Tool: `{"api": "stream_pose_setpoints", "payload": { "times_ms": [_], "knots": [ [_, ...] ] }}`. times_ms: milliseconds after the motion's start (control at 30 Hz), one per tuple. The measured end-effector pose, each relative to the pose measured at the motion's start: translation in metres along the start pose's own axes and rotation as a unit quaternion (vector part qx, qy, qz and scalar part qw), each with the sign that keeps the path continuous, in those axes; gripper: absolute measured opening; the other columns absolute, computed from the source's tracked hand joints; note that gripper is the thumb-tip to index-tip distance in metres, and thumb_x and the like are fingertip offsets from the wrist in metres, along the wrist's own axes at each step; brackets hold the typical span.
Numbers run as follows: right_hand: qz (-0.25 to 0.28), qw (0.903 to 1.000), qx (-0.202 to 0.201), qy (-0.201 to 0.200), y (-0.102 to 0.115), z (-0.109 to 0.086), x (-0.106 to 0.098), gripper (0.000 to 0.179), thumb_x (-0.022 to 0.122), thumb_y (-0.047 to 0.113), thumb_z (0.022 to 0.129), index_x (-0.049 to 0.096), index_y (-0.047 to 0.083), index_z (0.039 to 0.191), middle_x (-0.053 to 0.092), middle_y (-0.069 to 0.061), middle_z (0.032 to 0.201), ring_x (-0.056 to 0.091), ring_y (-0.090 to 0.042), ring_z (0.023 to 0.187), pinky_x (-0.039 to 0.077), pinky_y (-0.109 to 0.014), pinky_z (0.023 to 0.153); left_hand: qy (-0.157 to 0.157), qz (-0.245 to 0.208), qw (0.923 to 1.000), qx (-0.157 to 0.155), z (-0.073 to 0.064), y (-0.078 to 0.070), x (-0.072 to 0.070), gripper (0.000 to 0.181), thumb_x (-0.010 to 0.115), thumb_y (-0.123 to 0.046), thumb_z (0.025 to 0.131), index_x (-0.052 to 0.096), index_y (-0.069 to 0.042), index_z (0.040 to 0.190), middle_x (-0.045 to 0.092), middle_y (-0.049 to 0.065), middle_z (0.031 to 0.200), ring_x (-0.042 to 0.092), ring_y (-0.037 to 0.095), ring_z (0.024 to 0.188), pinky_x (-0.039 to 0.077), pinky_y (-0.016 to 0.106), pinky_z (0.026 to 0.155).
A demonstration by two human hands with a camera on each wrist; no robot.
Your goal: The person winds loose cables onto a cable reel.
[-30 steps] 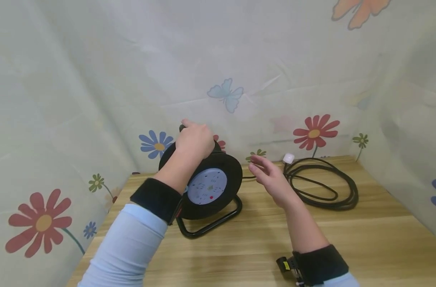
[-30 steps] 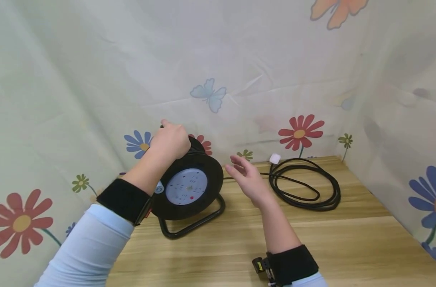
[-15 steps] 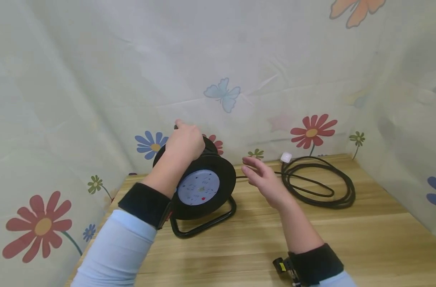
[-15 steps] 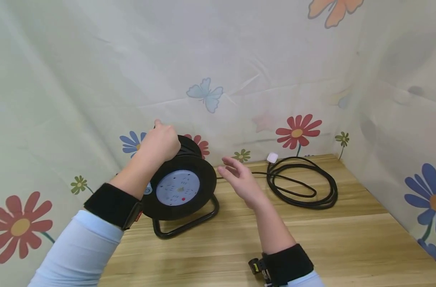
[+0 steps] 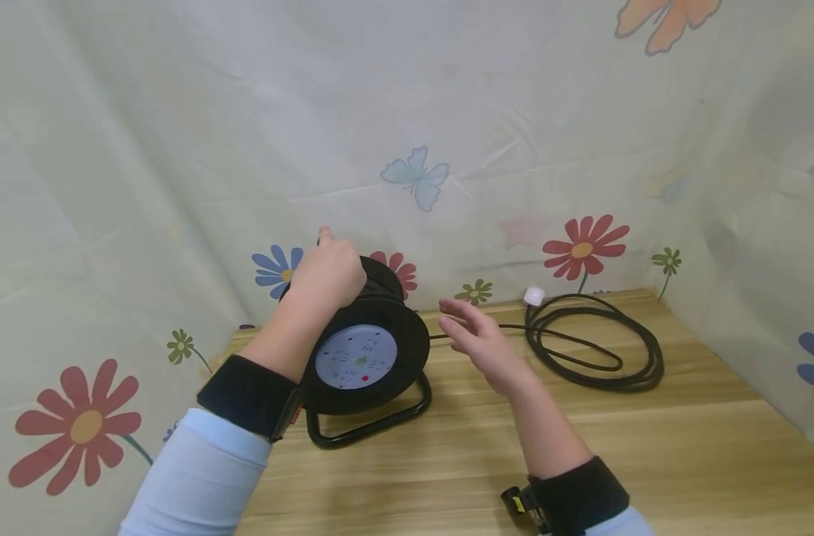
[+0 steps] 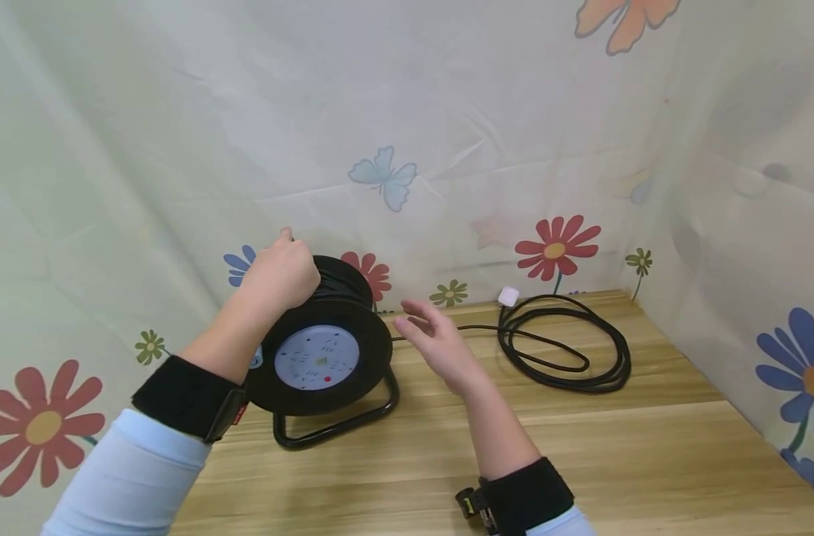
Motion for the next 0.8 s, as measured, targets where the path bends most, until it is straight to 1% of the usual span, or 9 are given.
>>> {"api": "stream_pose_setpoints", "payload": {
  "times_ms": [100,200,300,433,567,667,733,800],
  "knots": [
    [0.002,1.0000,-0.004,0.001,-0.001,-0.001,0.006,0.054,0.056,0.040,0.096,0.044,0.010,0.139,0.043,-0.004,0.141,0.043,-0.019,0.123,0.040,-0.051,0.097,-0.006,-0.016,0.9998,-0.009,-0.007,0.007,0.000,0.036,0.041,-0.013,0.093,0.060,0.005,0.118,0.019,0.031,0.149,0.055,0.045,0.096,0.049,0.053,0.080],
    [0.006,0.9999,-0.011,0.007,-0.002,-0.003,0.013,0.054,0.057,0.040,0.096,0.044,0.010,0.139,0.044,-0.004,0.140,0.044,-0.019,0.123,0.041,-0.051,0.096,-0.007,-0.027,0.9994,-0.021,-0.012,0.013,0.002,0.039,0.041,-0.014,0.093,0.056,0.005,0.124,0.017,0.027,0.151,0.050,0.047,0.104,0.046,0.057,0.085],
    [0.010,0.9998,-0.015,0.012,-0.003,-0.004,0.021,0.054,0.057,0.041,0.096,0.045,0.010,0.138,0.045,-0.004,0.140,0.044,-0.018,0.123,0.041,-0.050,0.096,-0.004,-0.026,0.9994,-0.024,-0.018,0.018,0.002,0.042,0.040,-0.014,0.094,0.052,0.006,0.128,0.016,0.025,0.152,0.048,0.047,0.107,0.044,0.058,0.088],
    [0.017,0.9996,-0.015,0.015,-0.005,-0.003,0.029,0.054,0.057,0.041,0.095,0.045,0.010,0.138,0.045,-0.004,0.139,0.043,-0.018,0.123,0.042,-0.050,0.095,0.000,-0.022,0.9996,-0.018,-0.021,0.024,0.001,0.043,0.038,-0.012,0.094,0.050,0.009,0.129,0.015,0.025,0.153,0.048,0.046,0.111,0.042,0.055,0.093],
    [0.027,0.9993,-0.020,0.018,-0.005,-0.004,0.036,0.054,0.057,0.041,0.096,0.045,0.010,0.138,0.045,-0.005,0.139,0.042,-0.019,0.124,0.042,-0.050,0.095,0.004,-0.026,0.9996,-0.014,-0.024,0.029,0.000,0.044,0.035,-0.010,0.094,0.051,0.009,0.130,0.013,0.024,0.154,0.037,0.046,0.123,0.035,0.055,0.099],
    [0.031,0.9990,-0.022,0.021,-0.005,-0.004,0.040,0.054,0.057,0.040,0.096,0.044,0.009,0.139,0.046,-0.005,0.139,0.042,-0.019,0.124,0.042,-0.051,0.094,0.000,-0.032,0.9994,-0.016,-0.027,0.033,-0.001,0.044,0.033,-0.009,0.093,0.053,0.009,0.127,0.014,0.022,0.154,0.032,0.046,0.127,0.030,0.055,0.103],
    [0.032,0.9990,-0.020,0.024,-0.005,-0.003,0.044,0.055,0.057,0.040,0.096,0.044,0.009,0.139,0.046,-0.004,0.139,0.042,-0.018,0.124,0.042,-0.051,0.095,-0.004,-0.034,0.9993,-0.015,-0.030,0.035,-0.001,0.044,0.032,-0.010,0.093,0.054,0.009,0.126,0.015,0.021,0.154,0.033,0.047,0.126,0.031,0.056,0.102],
    [0.032,0.9989,-0.018,0.029,-0.006,-0.003,0.048,0.055,0.056,0.041,0.096,0.044,0.009,0.139,0.046,-0.004,0.138,0.042,-0.017,0.124,0.042,-0.051,0.095,-0.008,-0.034,0.9993,-0.015,-0.032,0.037,0.000,0.044,0.032,-0.009,0.093,0.056,0.008,0.125,0.015,0.020,0.154,0.036,0.048,0.123,0.034,0.056,0.100]
  ]
}}
Point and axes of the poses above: each hand's wrist, its own z-axis towards the middle knuckle, its own x-axis out of the palm, y = z × x, the point moved 6 cm from there along z, towards the middle knuckle
